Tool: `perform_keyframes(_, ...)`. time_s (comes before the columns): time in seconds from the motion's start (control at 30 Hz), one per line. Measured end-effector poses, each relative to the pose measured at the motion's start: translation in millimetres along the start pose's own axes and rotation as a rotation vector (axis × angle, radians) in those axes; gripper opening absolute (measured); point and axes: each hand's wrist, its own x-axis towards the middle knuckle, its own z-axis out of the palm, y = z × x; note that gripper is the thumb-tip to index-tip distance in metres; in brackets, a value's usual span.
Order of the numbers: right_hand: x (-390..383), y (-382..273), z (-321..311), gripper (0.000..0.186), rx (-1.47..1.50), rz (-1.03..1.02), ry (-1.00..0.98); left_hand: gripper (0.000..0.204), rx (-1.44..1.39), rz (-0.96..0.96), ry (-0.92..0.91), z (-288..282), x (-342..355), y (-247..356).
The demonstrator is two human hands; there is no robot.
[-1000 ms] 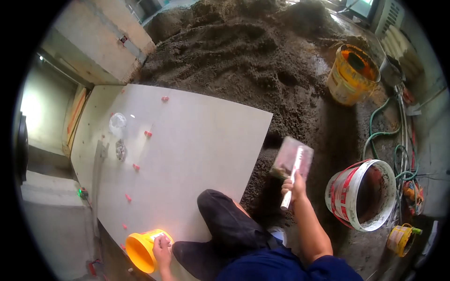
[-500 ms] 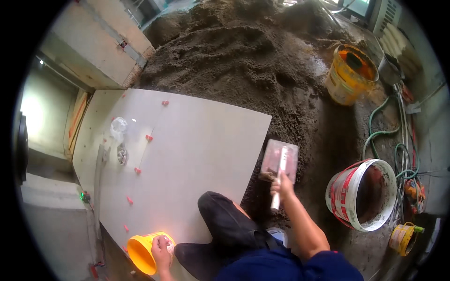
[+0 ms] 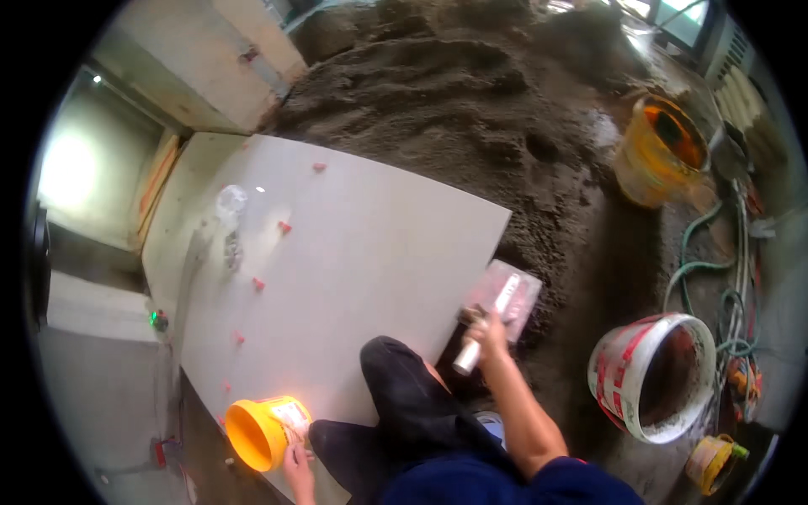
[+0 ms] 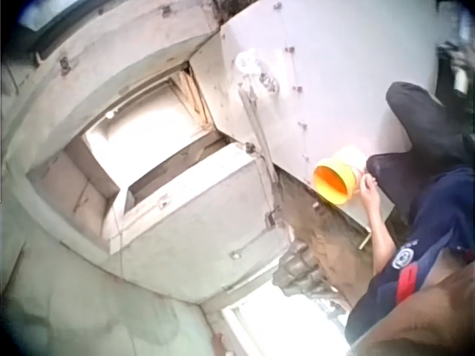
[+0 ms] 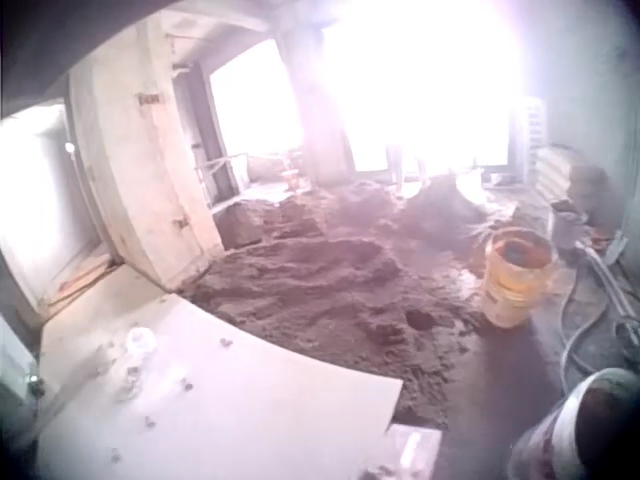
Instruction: The person lays large tiles on a prepared floor bed, inserting red spacers between them and using a wooden tool and a trowel to align and level the tiles.
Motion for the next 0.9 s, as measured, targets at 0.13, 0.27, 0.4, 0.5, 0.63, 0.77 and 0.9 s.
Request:
perform_keyframes(0.13, -50, -11, -4, 0.052, -0.212, -0.021, 0.048, 0.024, -0.091, 0.066, 0.004, -1, 13, 10)
perform_keyframes(0.27, -49, -18, -10, 0.062, -0.589, -0.105, 0.081, 0.029, 0.110, 0.101, -0.031, 38, 48, 30)
perform_keyframes(0.4, -22, -21, -8, 0.065, -1.044, -0.143, 0.051, 0.038, 0.146, 0.120, -0.115, 84, 118, 45)
perform_keyframes(0.5, -5, -29, -9, 0.058, -1.856, -0.528, 0.069, 0.054, 0.294, 0.185, -0.148, 130, 185, 36)
perform_keyframes(0.63, -43, 5, 98, 0.035, -2.099, -0.896, 0.061, 0.075, 0.458, 0.196, -0.235, 182, 297, 13)
perform_keyframes(0.77, 59, 88, 182, 0.060, -2.123, -0.858, -0.216, 0.083, 0.575, 0.293, -0.094, 237, 420, 27)
perform_keyframes(0.9, 193, 167, 214, 0.082, -2.538, -1.098, -0.133, 0.080, 0.627, 0.477, 0.103, 236, 536, 52)
